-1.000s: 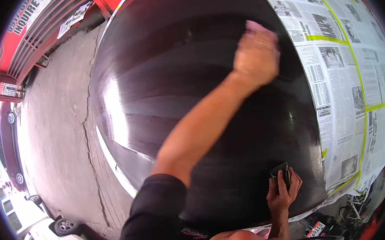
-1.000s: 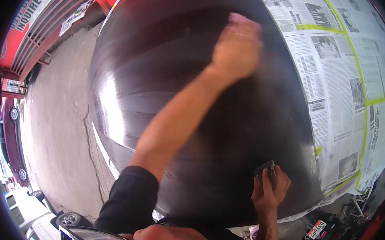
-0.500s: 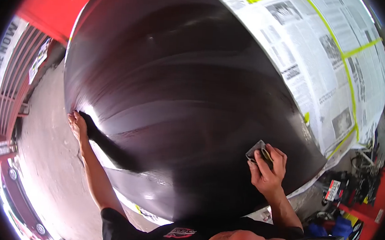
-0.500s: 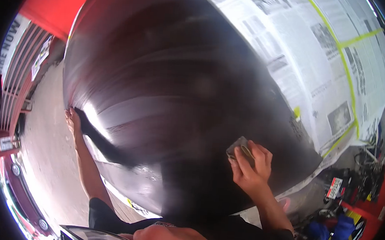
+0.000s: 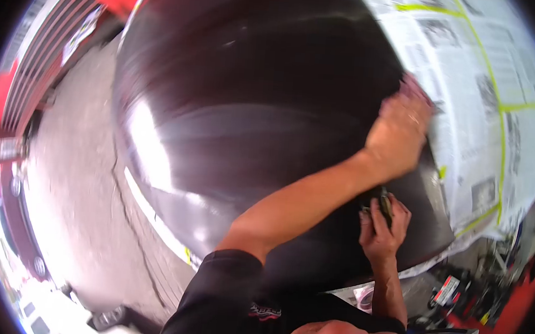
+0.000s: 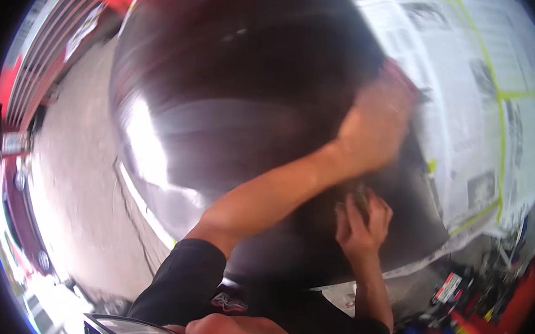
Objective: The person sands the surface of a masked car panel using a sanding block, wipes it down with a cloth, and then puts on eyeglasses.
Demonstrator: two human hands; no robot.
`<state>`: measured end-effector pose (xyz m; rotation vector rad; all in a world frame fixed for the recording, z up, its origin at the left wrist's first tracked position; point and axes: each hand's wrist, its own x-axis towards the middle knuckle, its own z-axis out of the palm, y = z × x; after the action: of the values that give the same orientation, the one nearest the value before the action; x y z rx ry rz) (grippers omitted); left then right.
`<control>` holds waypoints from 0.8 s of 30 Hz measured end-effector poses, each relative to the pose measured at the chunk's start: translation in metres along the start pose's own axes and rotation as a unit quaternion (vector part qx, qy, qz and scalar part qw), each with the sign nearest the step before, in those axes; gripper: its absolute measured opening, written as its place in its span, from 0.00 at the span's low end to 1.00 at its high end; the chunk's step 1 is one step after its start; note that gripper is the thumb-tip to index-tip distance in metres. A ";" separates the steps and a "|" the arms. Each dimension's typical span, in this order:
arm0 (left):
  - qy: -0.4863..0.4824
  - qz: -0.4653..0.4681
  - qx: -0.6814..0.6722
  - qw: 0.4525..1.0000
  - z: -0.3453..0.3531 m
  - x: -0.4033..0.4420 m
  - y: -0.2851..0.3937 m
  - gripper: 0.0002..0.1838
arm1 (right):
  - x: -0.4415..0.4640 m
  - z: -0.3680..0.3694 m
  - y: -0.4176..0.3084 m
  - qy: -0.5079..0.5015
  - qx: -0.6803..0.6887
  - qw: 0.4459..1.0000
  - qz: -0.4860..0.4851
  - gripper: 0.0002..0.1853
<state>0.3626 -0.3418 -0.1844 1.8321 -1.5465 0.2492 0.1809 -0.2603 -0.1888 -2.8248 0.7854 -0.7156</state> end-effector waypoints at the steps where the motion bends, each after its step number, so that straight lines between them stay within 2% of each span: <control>1: 0.008 0.030 -0.109 0.994 0.000 -0.013 -0.002 0.29 | 0.000 0.002 -0.001 -0.014 0.021 1.000 -0.018 0.19; 3: 0.029 0.031 -0.092 0.995 -0.009 -0.042 -0.016 0.30 | -0.001 0.002 -0.001 0.006 -0.002 1.000 -0.004 0.19; 5: 0.000 0.014 -0.085 0.996 -0.035 -0.070 -0.040 0.30 | -0.003 0.004 0.003 -0.001 -0.007 0.999 -0.032 0.19; 6: -0.059 -0.056 -0.021 0.996 -0.069 -0.075 -0.057 0.30 | -0.003 0.004 0.003 -0.002 -0.010 1.000 -0.026 0.18; 7: 0.010 -0.063 0.006 0.998 -0.091 -0.092 -0.085 0.30 | -0.005 0.003 0.003 -0.002 -0.015 1.000 -0.018 0.18; 11: 0.081 -0.173 0.212 0.958 -0.168 -0.204 -0.227 0.28 | -0.009 0.006 0.005 0.000 -0.013 1.000 -0.013 0.20; 12: 0.091 -0.250 0.198 0.943 -0.190 -0.240 -0.268 0.27 | -0.008 0.006 0.006 0.000 -0.012 1.000 -0.015 0.20; 14: 0.135 -0.335 0.185 0.914 -0.220 -0.323 -0.345 0.27 | -0.010 0.008 0.007 0.011 -0.020 1.000 -0.018 0.19; 15: 0.122 -0.415 0.130 0.892 -0.241 -0.336 -0.359 0.29 | -0.012 0.008 0.007 0.007 -0.018 1.000 -0.017 0.19; 16: 0.139 -0.481 0.164 0.850 -0.243 -0.358 -0.385 0.31 | -0.011 0.007 0.008 0.008 -0.033 0.999 -0.026 0.19; 17: 0.136 -0.507 0.158 0.836 -0.250 -0.373 -0.405 0.33 | -0.008 0.008 0.009 0.010 -0.046 0.998 -0.037 0.19; 19: 0.138 -0.537 0.159 0.817 -0.254 -0.375 -0.408 0.34 | -0.006 0.008 0.005 0.006 -0.036 0.999 -0.032 0.19; 21: 0.155 -0.590 0.197 0.767 -0.247 -0.369 -0.399 0.31 | -0.005 0.011 0.004 0.018 -0.024 0.999 -0.031 0.19; 23: 0.143 -0.547 0.172 0.807 -0.240 -0.355 -0.355 0.26 | -0.007 0.013 0.006 0.039 -0.009 0.999 -0.030 0.18; 24: 0.168 -0.463 0.177 0.852 -0.229 -0.340 -0.315 0.22 | -0.006 0.014 0.008 0.045 -0.016 0.998 -0.039 0.18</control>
<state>0.6293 0.0756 -0.3338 2.4368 -0.2759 0.3725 0.1792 -0.2640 -0.2051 -2.8832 0.7094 -0.8546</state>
